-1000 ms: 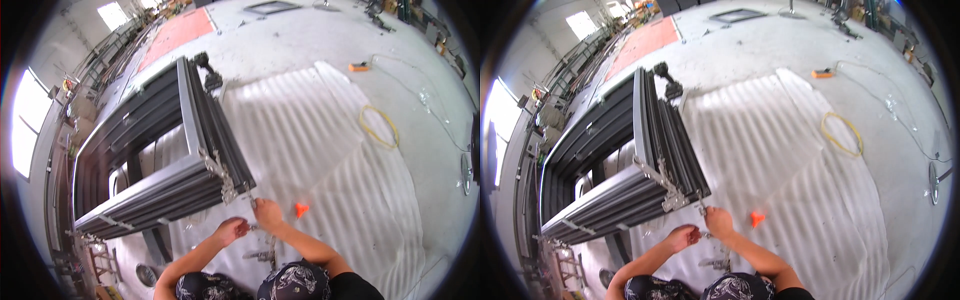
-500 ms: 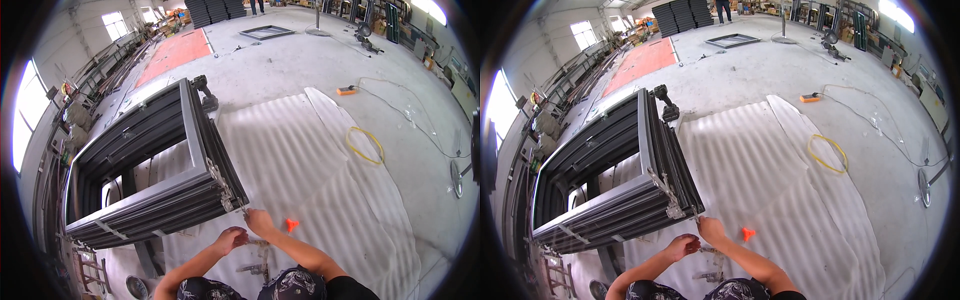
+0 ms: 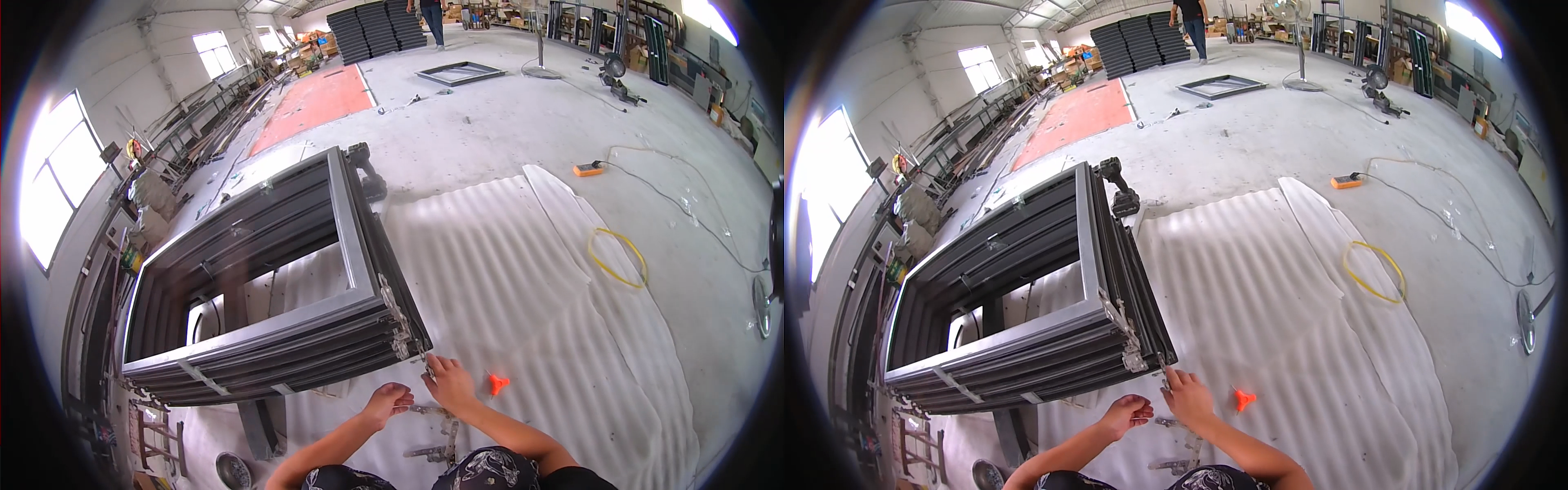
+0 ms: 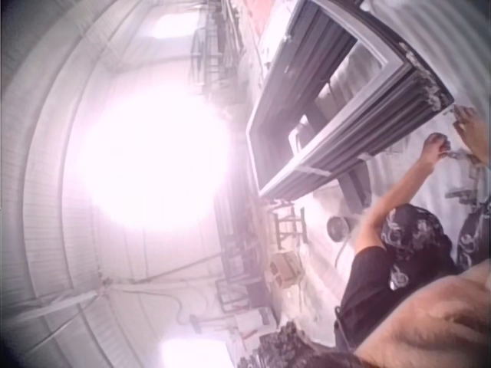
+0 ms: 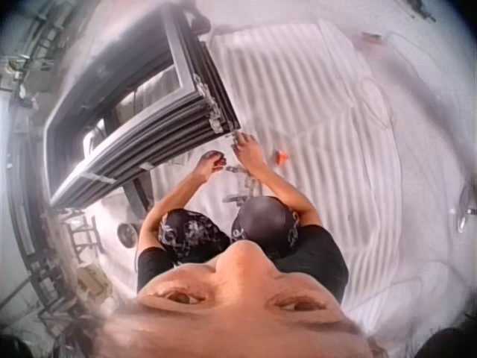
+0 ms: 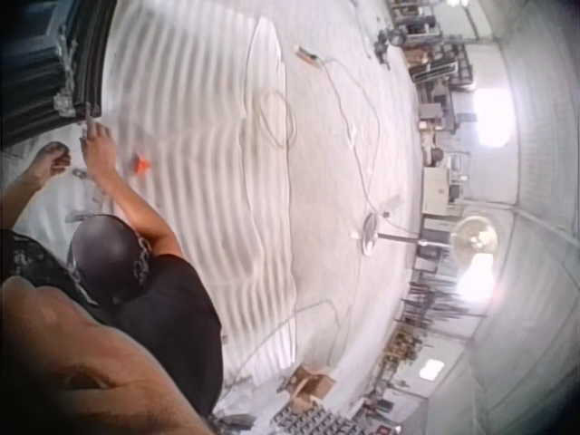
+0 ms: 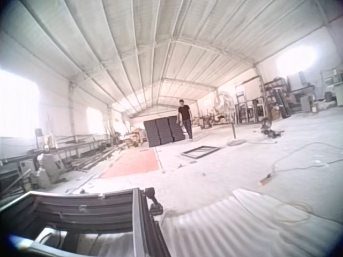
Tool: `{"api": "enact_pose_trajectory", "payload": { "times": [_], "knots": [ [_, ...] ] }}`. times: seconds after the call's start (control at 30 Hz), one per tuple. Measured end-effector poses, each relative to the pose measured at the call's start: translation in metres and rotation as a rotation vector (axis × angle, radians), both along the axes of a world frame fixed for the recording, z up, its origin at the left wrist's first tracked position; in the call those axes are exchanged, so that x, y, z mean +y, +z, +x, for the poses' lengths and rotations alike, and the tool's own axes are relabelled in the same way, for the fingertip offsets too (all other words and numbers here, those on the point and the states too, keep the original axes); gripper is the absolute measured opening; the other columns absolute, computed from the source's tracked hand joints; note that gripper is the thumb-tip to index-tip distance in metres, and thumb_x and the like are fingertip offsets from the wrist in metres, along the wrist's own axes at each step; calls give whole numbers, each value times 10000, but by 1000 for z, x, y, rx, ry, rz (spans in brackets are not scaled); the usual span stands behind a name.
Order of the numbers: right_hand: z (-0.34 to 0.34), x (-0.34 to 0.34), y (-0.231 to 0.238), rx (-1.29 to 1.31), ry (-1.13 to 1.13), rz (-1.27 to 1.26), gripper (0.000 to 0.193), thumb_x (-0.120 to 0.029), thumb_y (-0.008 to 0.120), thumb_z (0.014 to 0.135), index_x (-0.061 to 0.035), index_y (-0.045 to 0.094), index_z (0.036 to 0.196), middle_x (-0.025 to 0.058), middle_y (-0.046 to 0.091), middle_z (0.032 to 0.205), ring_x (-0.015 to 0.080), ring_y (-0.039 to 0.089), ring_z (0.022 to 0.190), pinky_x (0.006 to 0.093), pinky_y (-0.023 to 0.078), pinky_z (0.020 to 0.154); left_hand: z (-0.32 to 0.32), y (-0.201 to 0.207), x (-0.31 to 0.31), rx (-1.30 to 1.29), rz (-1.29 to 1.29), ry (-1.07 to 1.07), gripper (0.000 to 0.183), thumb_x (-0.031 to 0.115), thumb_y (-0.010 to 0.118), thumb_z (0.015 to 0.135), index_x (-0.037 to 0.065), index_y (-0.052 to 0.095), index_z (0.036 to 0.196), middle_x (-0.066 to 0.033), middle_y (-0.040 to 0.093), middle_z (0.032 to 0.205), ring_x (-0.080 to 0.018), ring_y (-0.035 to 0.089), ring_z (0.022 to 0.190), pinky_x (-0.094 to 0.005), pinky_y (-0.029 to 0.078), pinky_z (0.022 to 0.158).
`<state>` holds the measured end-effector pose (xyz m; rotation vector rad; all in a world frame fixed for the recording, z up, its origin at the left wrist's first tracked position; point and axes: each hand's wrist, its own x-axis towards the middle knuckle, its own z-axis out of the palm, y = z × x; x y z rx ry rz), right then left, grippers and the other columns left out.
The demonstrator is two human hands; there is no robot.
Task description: The person attaches hinges to a stack of metal window frames using a small orange-handled tool.
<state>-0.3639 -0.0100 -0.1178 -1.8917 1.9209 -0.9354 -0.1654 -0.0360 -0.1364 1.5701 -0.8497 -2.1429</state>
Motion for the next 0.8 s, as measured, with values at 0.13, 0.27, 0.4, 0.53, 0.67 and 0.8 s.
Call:
{"api": "enact_pose_trajectory", "payload": {
  "times": [0.13, 0.27, 0.4, 0.53, 0.67, 0.8],
  "knots": [
    [-10, -10, 29, -70, 84, -150, 251, -248, 623, 856, -81, 658, 1039, 67, 685, 885, 283, 629, 879, 397, 524, 733, -14, 3, 4, -15, -4, -21, 191, 246, 546, 954, 89, 592, 1052, -61, 665, 981, -179, 639, 939, -339, 507, 835],
    [-25, -11, 23, -209, 135, -75, 160, -226, 639, 854, -81, 697, 889, 84, 685, 895, 295, 624, 866, 407, 514, 720, -28, 11, 0, 28, -11, -39, 192, 233, 542, 945, 80, 583, 1053, -63, 661, 976, -169, 638, 933, -330, 512, 837],
    [-15, 11, 5, -291, 136, -198, 149, -135, 644, 843, -68, 680, 971, 84, 683, 966, 298, 618, 904, 400, 514, 764, -18, 16, -1, -19, -86, -39, 178, 218, 532, 945, 75, 572, 1045, -62, 661, 965, -164, 636, 918, -329, 513, 816],
    [-9, 19, 3, -243, 161, -280, 210, -83, 688, 806, -65, 681, 1015, 85, 688, 1006, 284, 622, 912, 384, 506, 778, 4, 55, -5, -263, -755, 4, 110, 112, 534, 950, 20, 586, 980, -42, 652, 874, -132, 622, 784, -287, 496, 729],
    [-13, 20, -7, -276, 97, -194, 362, -99, 742, 765, -56, 645, 1111, 84, 672, 1068, 287, 620, 913, 381, 507, 785, -4, 168, -11, -684, -1467, 61, 94, -37, 537, 899, 1, 598, 960, -59, 616, 811, -152, 595, 766, -282, 478, 714],
    [-10, 13, -38, -93, -37, -194, 365, -118, 710, 792, -55, 624, 1141, 95, 670, 1023, 290, 616, 896, 388, 510, 764, 13, 211, -53, -1087, -2012, 193, 188, -21, 523, 890, -5, 599, 1061, -148, 622, 1002, -310, 572, 986, -395, 432, 907]
  ]
}}
